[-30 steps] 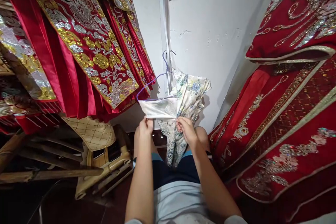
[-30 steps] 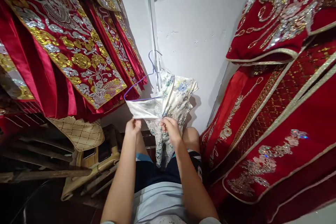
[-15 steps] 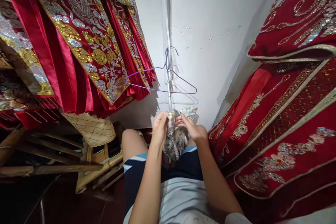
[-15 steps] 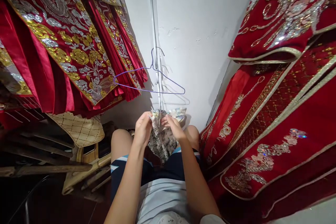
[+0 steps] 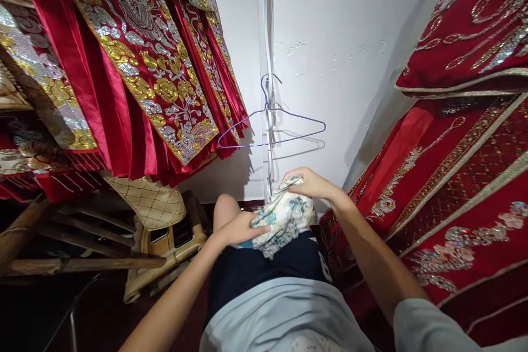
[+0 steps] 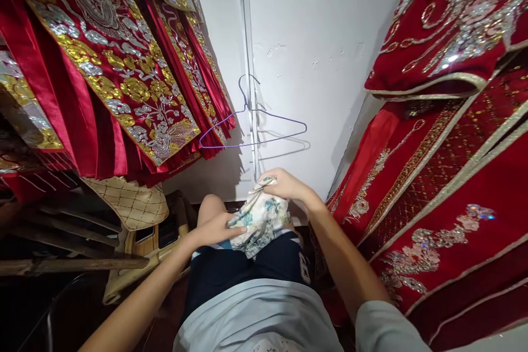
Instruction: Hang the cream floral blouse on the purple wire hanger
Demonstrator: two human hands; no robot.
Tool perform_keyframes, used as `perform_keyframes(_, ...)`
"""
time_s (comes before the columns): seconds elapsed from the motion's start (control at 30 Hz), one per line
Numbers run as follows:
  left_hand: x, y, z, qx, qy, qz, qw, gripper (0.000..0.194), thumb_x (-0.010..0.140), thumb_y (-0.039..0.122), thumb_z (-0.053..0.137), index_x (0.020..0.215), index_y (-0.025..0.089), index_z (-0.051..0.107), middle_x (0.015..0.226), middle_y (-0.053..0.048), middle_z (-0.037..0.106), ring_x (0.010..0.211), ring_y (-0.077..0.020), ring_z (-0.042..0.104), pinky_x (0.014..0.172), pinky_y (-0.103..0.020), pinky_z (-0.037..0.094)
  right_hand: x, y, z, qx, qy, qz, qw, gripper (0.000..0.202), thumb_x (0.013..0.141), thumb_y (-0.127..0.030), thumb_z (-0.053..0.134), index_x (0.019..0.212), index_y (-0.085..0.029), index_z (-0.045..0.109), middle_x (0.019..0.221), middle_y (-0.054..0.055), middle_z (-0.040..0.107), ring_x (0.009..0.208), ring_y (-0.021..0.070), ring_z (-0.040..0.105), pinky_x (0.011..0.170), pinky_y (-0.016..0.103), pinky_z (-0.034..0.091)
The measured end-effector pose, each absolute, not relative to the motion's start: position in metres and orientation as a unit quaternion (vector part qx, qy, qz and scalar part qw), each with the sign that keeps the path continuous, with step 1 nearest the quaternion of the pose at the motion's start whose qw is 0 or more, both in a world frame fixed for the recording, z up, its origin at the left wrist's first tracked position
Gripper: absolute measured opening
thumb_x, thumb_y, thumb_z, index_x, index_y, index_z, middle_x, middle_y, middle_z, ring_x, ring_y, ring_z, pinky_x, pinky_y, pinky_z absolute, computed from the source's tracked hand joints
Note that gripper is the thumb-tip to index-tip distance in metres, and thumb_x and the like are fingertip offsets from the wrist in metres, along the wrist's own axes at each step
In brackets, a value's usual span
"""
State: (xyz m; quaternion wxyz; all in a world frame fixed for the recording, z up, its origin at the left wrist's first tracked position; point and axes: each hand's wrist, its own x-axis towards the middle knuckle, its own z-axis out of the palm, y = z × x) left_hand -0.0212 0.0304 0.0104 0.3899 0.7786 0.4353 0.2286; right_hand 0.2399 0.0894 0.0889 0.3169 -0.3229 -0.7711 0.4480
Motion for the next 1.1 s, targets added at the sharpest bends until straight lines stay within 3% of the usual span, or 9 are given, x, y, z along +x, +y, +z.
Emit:
perform_keyframes(0.17, -0.090, 0.042, 0.034, 0.803, 0.560, 0.160, 0.127, 0.050, 0.085, 0.061, 0.059, 0.055, 0.021, 0.056, 0.059, -0.004, 0.060, 0.065, -0.0222, 0.058, 0.081, -0.036, 0.045, 0.243, 0.140, 0.104, -0.347, -0.769, 0.265, 0.467, 0.040, 0.070, -0.017, 0.069, 0.110, -0.020, 0.075, 0.102, 0.006, 0.075, 0.086, 0.0210, 0.067, 0.081, 0.031, 0.050)
perform_keyframes(0.3, -0.112, 0.056, 0.071, 0.797, 0.572, 0.191, 0.025, 0.038, 0.086, 0.056, 0.059, 0.071, 0.022, 0.070, 0.095, -0.012, 0.076, 0.094, -0.0321, 0.064, 0.089, -0.042, 0.045, 0.230, 0.183, 0.109, -0.395, -0.742, 0.242, 0.485, 0.059, 0.070, -0.019, 0.072, 0.129, -0.019, 0.065, 0.109, 0.008, 0.073, 0.072, 0.0174, 0.061, 0.074, 0.030, 0.050)
perform_keyframes(0.37, -0.111, 0.061, 0.085, 0.784, 0.583, 0.211, -0.014, 0.034, 0.085, 0.052, 0.060, 0.074, 0.023, 0.074, 0.113, -0.012, 0.075, 0.111, -0.0366, 0.060, 0.094, -0.047, 0.044, 0.222, 0.200, 0.108, -0.416, -0.742, 0.226, 0.474, 0.043, 0.074, -0.020, 0.067, 0.117, -0.018, 0.069, 0.102, 0.007, 0.073, 0.073, 0.0166, 0.060, 0.073, 0.029, 0.047)
perform_keyframes(0.5, -0.109, 0.070, 0.100, 0.767, 0.617, 0.176, -0.009, 0.034, 0.086, 0.047, 0.057, 0.067, 0.023, 0.072, 0.124, -0.008, 0.073, 0.118, -0.0397, 0.056, 0.091, -0.049, 0.048, 0.223, 0.207, 0.102, -0.430, -0.749, 0.201, 0.463, 0.009, 0.074, -0.025, 0.065, 0.072, -0.017, 0.068, 0.068, 0.001, 0.065, 0.069, 0.0169, 0.054, 0.066, 0.026, 0.039)
perform_keyframes(0.67, -0.107, 0.087, 0.102, 0.780, 0.587, 0.217, 0.004, 0.036, 0.093, 0.044, 0.043, 0.095, 0.024, 0.074, 0.144, -0.003, 0.060, 0.128, -0.0335, 0.053, 0.106, -0.048, 0.042, 0.257, 0.179, 0.107, -0.442, -0.751, 0.177, 0.458, 0.027, 0.075, -0.034, 0.064, 0.056, -0.020, 0.053, 0.051, -0.004, 0.046, 0.057, 0.0135, 0.041, 0.058, 0.026, 0.029)
perform_keyframes(0.8, -0.078, 0.103, 0.118, 0.790, 0.508, 0.341, -0.034, 0.036, 0.097, 0.038, 0.036, 0.098, 0.019, 0.067, 0.153, -0.012, 0.050, 0.138, -0.0302, 0.045, 0.116, -0.049, 0.032, 0.267, 0.161, 0.119, -0.451, -0.741, 0.178, 0.465, 0.025, 0.074, -0.035, 0.063, 0.056, -0.019, 0.056, 0.050, -0.004, 0.045, 0.056, 0.0135, 0.041, 0.057, 0.027, 0.029)
perform_keyframes(0.97, -0.032, 0.128, 0.154, 0.805, 0.412, 0.424, -0.039, 0.017, 0.092, 0.029, 0.046, 0.089, 0.019, 0.059, 0.143, -0.015, 0.058, 0.130, -0.0296, 0.053, 0.107, -0.045, 0.039, 0.249, 0.148, 0.116, -0.395, -0.740, 0.255, 0.481, 0.013, 0.072, -0.029, 0.061, 0.067, -0.018, 0.065, 0.066, 0.001, 0.064, 0.064, 0.0168, 0.055, 0.065, 0.028, 0.041)
perform_keyframes(1.03, -0.027, 0.139, 0.160, 0.790, 0.393, 0.471, -0.026, 0.012, 0.085, 0.024, 0.054, 0.095, 0.020, 0.060, 0.125, -0.012, 0.068, 0.112, -0.0262, 0.062, 0.096, -0.038, 0.046, 0.249, 0.144, 0.112, -0.384, -0.742, 0.240, 0.495, 0.013, 0.074, -0.026, 0.059, 0.073, -0.017, 0.068, 0.075, 0.003, 0.069, 0.071, 0.0190, 0.060, 0.070, 0.030, 0.045)
perform_keyframes(1.1, -0.027, 0.148, 0.161, 0.755, 0.393, 0.524, -0.008, 0.020, 0.082, 0.020, 0.056, 0.101, 0.018, 0.063, 0.105, -0.008, 0.072, 0.091, -0.0209, 0.064, 0.083, -0.031, 0.047, 0.260, 0.144, 0.112, -0.393, -0.729, 0.196, 0.524, 0.026, 0.074, -0.024, 0.061, 0.096, -0.017, 0.073, 0.084, 0.005, 0.072, 0.077, 0.0208, 0.063, 0.073, 0.032, 0.048)
